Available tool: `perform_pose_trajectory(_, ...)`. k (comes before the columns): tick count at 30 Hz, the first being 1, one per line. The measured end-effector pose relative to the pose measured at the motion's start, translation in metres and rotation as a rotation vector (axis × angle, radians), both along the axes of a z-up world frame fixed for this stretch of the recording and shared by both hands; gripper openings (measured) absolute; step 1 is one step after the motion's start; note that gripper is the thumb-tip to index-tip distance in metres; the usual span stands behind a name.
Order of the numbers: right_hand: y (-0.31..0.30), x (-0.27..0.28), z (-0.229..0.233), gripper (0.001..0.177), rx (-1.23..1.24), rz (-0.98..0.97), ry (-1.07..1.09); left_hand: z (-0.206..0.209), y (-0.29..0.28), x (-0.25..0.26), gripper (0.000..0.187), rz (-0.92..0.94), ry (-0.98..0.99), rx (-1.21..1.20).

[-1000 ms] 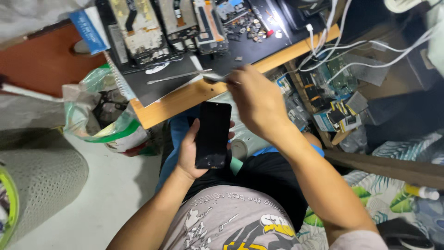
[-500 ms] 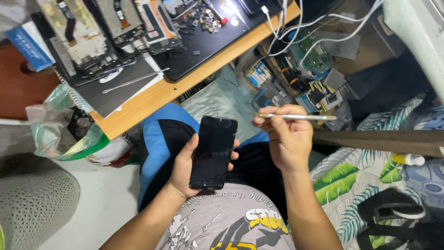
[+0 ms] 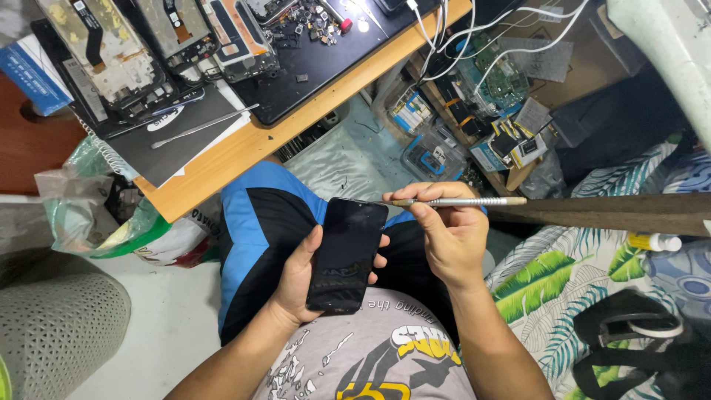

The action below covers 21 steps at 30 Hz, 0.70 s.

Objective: The person uses a metal prying tool to carefully separate the screen assembly from the back housing of a smartphone. They work along the edges to release the adhesive and then lift the screen away to expose the internal components.

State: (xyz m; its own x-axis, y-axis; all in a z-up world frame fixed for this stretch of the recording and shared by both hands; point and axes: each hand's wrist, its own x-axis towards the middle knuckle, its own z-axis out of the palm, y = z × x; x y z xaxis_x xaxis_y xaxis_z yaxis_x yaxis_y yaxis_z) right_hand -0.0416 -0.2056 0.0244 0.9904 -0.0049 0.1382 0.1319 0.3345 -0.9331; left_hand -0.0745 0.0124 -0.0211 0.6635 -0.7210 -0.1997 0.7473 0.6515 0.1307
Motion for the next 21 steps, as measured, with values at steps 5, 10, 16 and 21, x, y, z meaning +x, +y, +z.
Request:
perform_pose_trajectory(5,0.0009,-0.0004,-0.0033,0.016,-0.014,0.014,-0.001,0.0025,-0.0002,0.0007,0.089,0.001,0.025,0.026)
perform_pose_trajectory(10,-0.0002,-0.0027,-0.0053,0.014,0.0,0.014,0.023,-0.0016,0.0015,-0.0018,0.089,-0.014,0.016,-0.007)
perform_pose_trajectory(16,-0.0021,-0.0041,-0.0039,0.014,0.028,0.03,0.018,-0.0022,0.0013,-0.0019,0.088,-0.015,0.015,-0.023)
perform_pose_trajectory(21,-0.0022,-0.0056,-0.0044,0.014,0.038,0.03,0.015,0.0009,0.0003,-0.0011,0.088,0.002,0.016,0.011)
